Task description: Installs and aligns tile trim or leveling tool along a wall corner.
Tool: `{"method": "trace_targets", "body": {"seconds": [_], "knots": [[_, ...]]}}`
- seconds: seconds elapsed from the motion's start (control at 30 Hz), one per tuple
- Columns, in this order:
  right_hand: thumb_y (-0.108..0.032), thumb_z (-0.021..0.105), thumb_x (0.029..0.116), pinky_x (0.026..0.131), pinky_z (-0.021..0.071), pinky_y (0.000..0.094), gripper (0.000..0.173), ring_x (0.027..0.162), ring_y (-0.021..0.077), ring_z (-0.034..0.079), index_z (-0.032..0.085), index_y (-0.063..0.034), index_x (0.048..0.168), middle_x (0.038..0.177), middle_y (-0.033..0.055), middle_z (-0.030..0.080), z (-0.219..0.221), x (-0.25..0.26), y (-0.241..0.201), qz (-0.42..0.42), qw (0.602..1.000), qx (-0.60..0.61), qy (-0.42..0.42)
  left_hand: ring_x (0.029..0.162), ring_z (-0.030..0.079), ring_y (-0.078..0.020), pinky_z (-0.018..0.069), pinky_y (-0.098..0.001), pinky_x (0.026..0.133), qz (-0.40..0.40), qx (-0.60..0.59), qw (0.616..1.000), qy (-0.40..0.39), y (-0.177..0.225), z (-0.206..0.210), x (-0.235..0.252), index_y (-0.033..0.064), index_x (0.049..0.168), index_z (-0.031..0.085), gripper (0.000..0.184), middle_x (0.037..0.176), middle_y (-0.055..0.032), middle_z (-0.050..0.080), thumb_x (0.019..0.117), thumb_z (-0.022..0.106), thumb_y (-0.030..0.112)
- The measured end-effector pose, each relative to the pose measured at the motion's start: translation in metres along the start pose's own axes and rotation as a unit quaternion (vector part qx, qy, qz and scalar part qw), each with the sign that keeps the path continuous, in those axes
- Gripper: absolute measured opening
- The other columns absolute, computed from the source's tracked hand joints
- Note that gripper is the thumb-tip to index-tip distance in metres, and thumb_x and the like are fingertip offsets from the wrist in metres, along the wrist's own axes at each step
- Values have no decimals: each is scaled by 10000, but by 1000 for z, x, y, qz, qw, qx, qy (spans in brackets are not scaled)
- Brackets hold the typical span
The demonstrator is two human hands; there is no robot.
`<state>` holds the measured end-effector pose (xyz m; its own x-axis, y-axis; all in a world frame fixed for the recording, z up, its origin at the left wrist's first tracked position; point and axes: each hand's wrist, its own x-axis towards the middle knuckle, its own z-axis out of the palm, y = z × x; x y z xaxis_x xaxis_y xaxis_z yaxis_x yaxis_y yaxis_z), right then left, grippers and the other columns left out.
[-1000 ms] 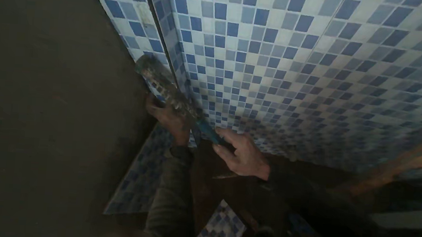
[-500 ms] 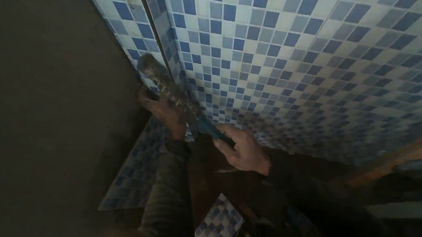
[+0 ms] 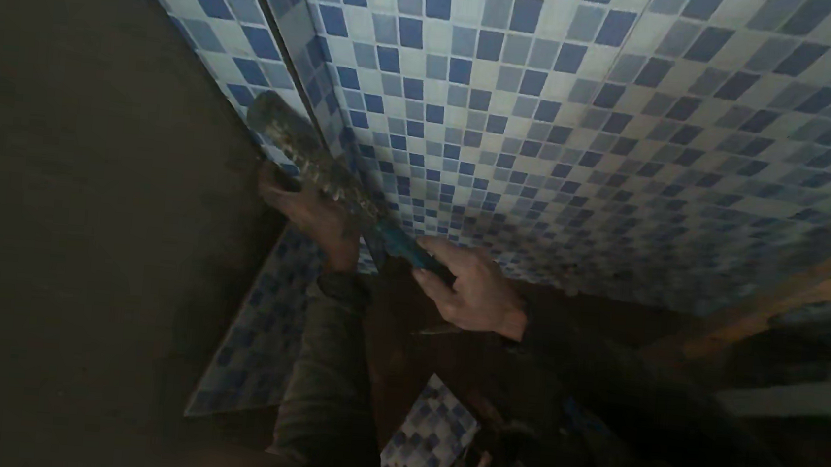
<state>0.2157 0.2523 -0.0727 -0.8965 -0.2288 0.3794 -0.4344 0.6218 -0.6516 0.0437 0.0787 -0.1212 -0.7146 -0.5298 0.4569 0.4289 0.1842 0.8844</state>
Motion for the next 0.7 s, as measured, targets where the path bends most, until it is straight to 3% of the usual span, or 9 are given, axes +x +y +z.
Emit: {"method": "trace_targets", "body": {"seconds": [0.1,0.23,0.3,0.37,0.43,0.5,0.57,0.7], "knots": [[-196,632,973,601,597,340,378,679,139,682,636,-16,1306,841,69,720,-3,-1,0,-20,1000,21,-12,1379,468,-244,432,-295,1128,42,53,998,2,-5,-1,1,-95,1532,242,909,1522,-280,389,887,789,239],[-185,631,977,636,610,380,371,715,165,702,643,-19,1308,887,86,736,-6,1,3,4,1000,25,-13,1385,458,-258,439,-299,1120,5,66,998,-5,9,-1,-3,-74,1532,262,780,1533,-285,366,942,693,196],[-135,639,968,696,623,332,347,780,144,721,650,28,1274,942,112,746,-9,3,7,-32,998,63,1,1420,398,-347,395,-349,1156,54,109,992,-16,7,-3,-1,-91,1472,412,701,1534,-348,328,925,722,219],[-99,639,965,757,617,314,343,835,147,725,648,63,1267,981,143,746,-13,4,6,-46,994,93,11,1449,319,-478,328,-452,1192,99,207,972,-57,6,-11,-1,-23,1411,562,610,1535,-407,295,897,724,262],[-108,633,970,763,613,324,353,839,151,723,644,59,1280,998,143,746,-19,9,4,-43,995,93,7,1446,304,-524,313,-487,1196,108,257,956,-89,7,-17,2,27,1434,567,619,1534,-425,286,913,691,337],[-115,630,968,699,604,334,351,763,148,701,649,52,1276,944,127,741,-22,13,5,-48,995,84,5,1416,343,-552,320,-517,1182,119,260,951,-117,7,-26,5,10,1429,573,614,1508,-443,323,919,670,337],[-106,633,962,639,570,298,331,684,126,649,660,61,1246,869,113,717,-24,15,7,-63,995,76,10,1417,379,-507,334,-505,1180,107,296,933,-176,8,-38,12,60,1490,521,641,1532,-397,341,961,616,411],[-117,636,953,637,572,299,328,686,133,663,677,62,1224,862,114,723,-26,18,6,-72,995,63,18,1422,370,-501,304,-544,1190,142,304,918,-213,3,-49,24,79,1497,511,701,1537,-379,341,952,616,507]]}}
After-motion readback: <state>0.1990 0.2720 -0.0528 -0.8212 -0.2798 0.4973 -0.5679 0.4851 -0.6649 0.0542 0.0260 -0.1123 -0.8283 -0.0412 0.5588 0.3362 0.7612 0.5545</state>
